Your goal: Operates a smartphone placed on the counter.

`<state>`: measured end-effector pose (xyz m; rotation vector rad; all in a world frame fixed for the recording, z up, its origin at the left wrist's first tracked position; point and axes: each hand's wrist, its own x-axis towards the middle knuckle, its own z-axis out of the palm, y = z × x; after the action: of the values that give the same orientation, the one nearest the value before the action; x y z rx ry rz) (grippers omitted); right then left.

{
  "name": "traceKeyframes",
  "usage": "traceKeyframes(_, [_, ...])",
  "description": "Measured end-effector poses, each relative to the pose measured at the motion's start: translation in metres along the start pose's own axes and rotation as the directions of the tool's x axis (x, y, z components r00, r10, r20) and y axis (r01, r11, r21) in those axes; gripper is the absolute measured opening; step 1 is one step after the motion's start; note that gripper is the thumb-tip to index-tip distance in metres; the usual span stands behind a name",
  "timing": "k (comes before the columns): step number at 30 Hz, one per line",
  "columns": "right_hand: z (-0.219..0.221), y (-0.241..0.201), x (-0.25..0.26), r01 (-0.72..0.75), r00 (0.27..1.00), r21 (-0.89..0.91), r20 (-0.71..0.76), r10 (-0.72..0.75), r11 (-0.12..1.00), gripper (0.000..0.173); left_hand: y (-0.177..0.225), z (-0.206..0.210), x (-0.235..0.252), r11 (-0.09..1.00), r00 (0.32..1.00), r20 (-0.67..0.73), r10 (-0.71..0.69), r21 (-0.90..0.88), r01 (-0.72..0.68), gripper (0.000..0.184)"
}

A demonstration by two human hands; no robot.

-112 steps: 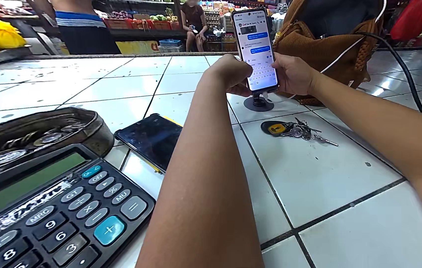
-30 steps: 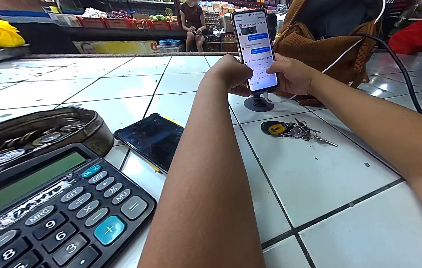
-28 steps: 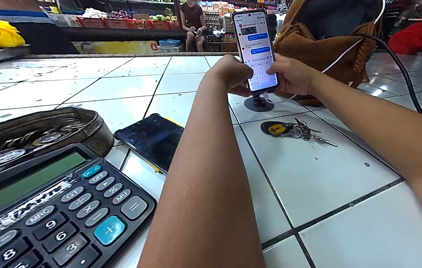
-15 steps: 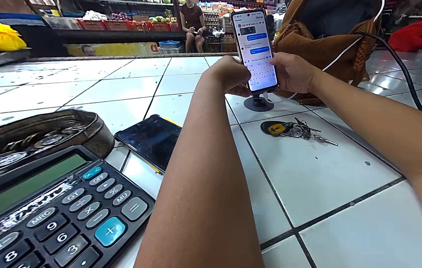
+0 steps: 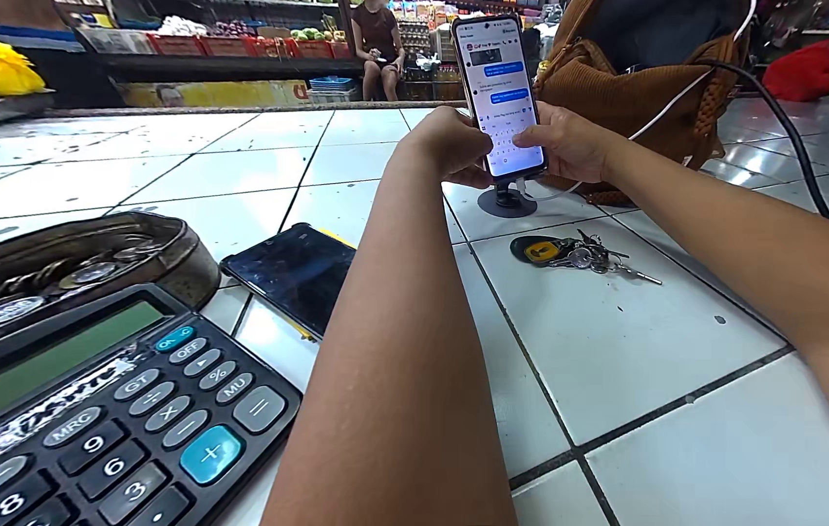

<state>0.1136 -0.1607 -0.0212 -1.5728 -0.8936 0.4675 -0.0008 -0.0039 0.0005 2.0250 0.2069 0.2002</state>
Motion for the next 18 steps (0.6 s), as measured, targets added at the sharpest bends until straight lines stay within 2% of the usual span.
traceKeyframes(5, [0.0001,0.0002,-0.0001,0.011,1.0,-0.006,0.011,-0.011,1.0,0.038,0.0016,0.0001,-0.0011,1.0,1.0,0.001,0.002,0.016,-0.002,0.022])
traceKeyframes(8, [-0.0029,0.0013,0.0018,0.006,0.999,0.011,0.031,-0.007,1.0,0.031,0.0007,0.0002,-0.0009,1.0,1.0,0.002,0.002,0.015,-0.002,0.022])
traceKeyframes(12, [-0.0016,-0.0003,0.0034,-0.053,0.997,0.089,-0.047,0.058,0.995,0.047,0.0011,-0.0007,-0.0004,1.0,0.999,0.023,-0.024,-0.004,0.025,0.03])
traceKeyframes(15, [0.0016,-0.0004,0.0038,-0.06,0.992,0.118,-0.106,0.073,0.991,0.047,0.0011,-0.0007,-0.0014,1.0,0.999,0.032,-0.026,-0.003,0.026,0.034])
traceKeyframes(18, [0.0006,0.0011,0.0053,-0.05,0.994,0.129,-0.092,0.062,0.99,0.048,0.0013,-0.0012,-0.0027,1.0,0.999,0.044,-0.025,-0.002,0.025,0.036])
